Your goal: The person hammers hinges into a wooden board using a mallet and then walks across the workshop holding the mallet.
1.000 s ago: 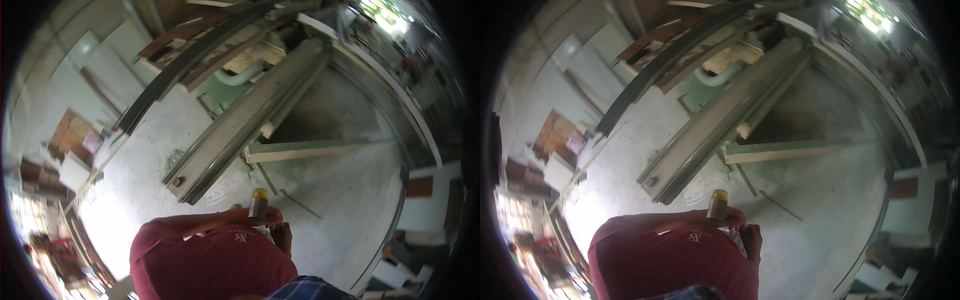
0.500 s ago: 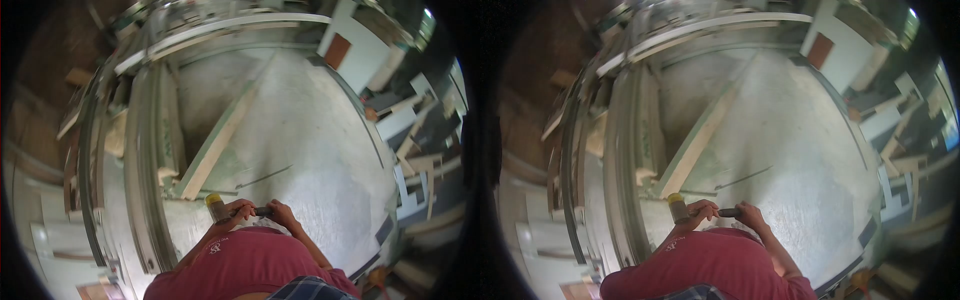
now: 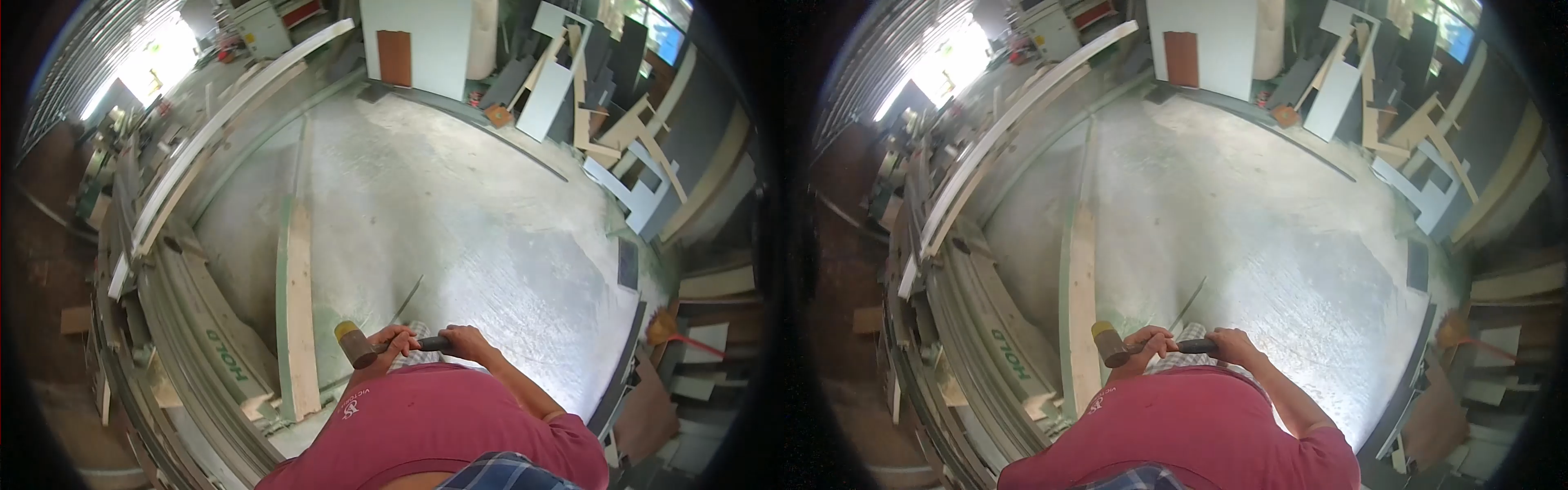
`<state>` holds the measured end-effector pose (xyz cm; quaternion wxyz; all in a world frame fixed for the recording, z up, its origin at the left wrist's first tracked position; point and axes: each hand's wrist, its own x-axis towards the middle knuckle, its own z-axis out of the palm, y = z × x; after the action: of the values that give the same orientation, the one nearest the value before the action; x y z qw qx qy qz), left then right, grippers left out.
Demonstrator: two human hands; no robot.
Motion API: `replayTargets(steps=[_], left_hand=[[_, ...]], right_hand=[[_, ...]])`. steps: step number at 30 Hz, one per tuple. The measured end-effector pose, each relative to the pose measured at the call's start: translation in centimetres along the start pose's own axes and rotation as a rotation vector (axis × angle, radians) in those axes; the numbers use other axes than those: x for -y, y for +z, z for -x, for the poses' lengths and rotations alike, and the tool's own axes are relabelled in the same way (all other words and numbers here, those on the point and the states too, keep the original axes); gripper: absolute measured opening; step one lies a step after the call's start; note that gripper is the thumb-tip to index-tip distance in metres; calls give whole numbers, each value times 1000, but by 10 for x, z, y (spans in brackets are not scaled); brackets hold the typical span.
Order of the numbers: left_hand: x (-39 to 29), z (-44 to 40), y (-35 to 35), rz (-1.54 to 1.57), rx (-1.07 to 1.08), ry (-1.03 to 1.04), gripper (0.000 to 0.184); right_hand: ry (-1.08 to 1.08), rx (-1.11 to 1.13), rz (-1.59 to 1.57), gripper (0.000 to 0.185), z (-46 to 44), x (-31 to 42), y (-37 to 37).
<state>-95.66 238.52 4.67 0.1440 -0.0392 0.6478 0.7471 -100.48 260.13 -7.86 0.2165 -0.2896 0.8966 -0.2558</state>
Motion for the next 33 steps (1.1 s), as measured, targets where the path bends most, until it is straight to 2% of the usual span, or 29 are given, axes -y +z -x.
replayTargets(steps=[2, 7, 9, 12, 14, 16, 19, 22, 25, 30, 33], left_hand=[[7, -39, -12, 53, 56, 11, 23], [-24, -138, -37, 72, 26, -101, 21], [-39, -191, -54, 88, 24, -92, 20], [-63, -239, -76, 183, -45, -195, 18], [-62, -281, -105, 250, 19, -68, 20], [-72, -319, -124, 280, 20, -75, 22], [-94, -360, -143, 291, 24, -40, 23], [-109, -389, -155, 223, 5, -1, 23], [-112, -424, -157, 239, 26, -64, 24], [-120, -484, -137, 223, 32, -54, 22], [-138, -532, -120, 35, 126, -32, 22]], right_hand=[[33, 15, 1, 17, -16, -11, -9], [147, 77, -46, 20, -81, -42, -40], [192, 85, 4, 20, -121, -50, -72], [197, 138, 15, 19, -172, -51, -125], [175, 97, 28, 19, -205, -57, -151], [117, 4, 21, 18, -238, -63, -176], [152, -5, 13, 21, -277, -64, -206], [124, -65, -24, 26, -312, -81, -209], [151, -66, -36, 29, -336, -101, -224], [120, -99, -21, 29, -377, -163, -247], [94, -152, 17, 29, -410, -203, -279]])
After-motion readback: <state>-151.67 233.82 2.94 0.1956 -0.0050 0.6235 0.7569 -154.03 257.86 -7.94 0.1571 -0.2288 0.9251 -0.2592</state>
